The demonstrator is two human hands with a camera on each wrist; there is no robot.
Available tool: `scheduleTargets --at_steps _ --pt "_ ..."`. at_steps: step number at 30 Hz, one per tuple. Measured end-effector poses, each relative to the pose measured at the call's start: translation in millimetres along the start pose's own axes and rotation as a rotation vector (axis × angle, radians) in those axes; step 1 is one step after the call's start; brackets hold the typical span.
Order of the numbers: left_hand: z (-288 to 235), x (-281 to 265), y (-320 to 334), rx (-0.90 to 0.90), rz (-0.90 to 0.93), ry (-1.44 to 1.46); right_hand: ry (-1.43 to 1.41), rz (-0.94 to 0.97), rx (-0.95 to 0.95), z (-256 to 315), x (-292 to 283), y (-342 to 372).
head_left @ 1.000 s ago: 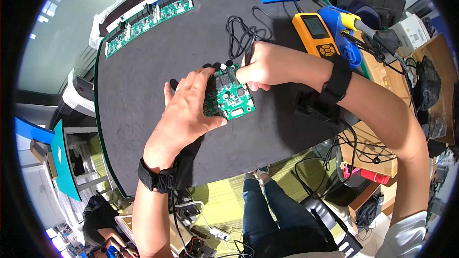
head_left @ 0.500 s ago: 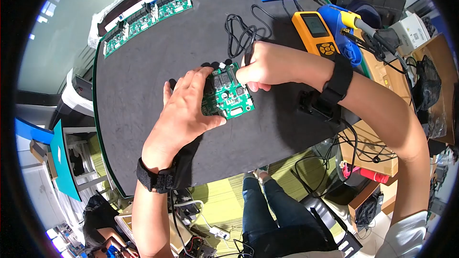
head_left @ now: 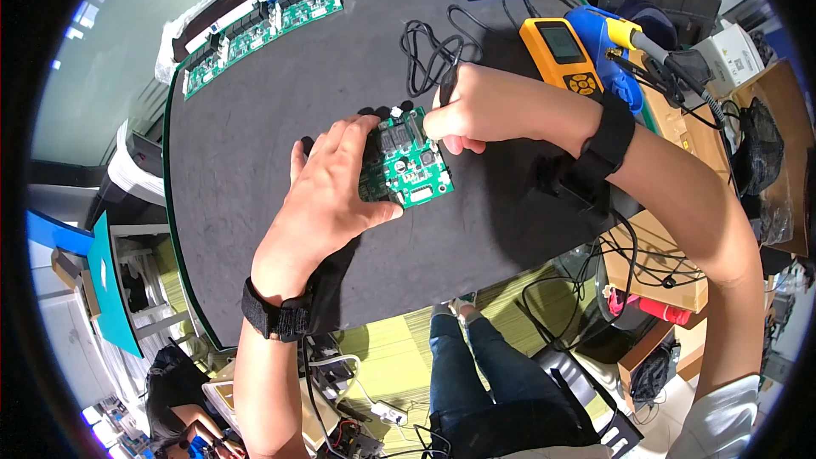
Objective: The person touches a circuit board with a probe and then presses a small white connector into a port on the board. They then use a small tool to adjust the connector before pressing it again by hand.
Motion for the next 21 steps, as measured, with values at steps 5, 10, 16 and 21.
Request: scheduleTargets --at_steps 5,10,16,21 --pt "0.4 0.4 0.6 0.024 -0.017 -0.003 0.017 0.009 -0.009 -0.8 2.2 1.0" --pt "1.0 1.2 0.7 0.018 -0.014 -0.004 0.016 0.020 -0.047 -2.9 4.1 -1.1" --pt "0.7 0.5 1.0 0.025 -0.016 0.009 0.041 0.017 -0.053 -3.5 5.5 -2.1" --pt "-1.5 -0.9 1.0 0.007 -0.006 0.026 0.046 0.004 -0.011 -1.7 5.8 -0.5"
Point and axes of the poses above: each hand's wrist, its own y-axis away from the middle knuckle, its own x-axis out of the palm, z = x × y, the point moved 3 cm from there along -y, towards the middle knuckle, and after that the axes turned 1 degree about -y, right-handed, at the moved point
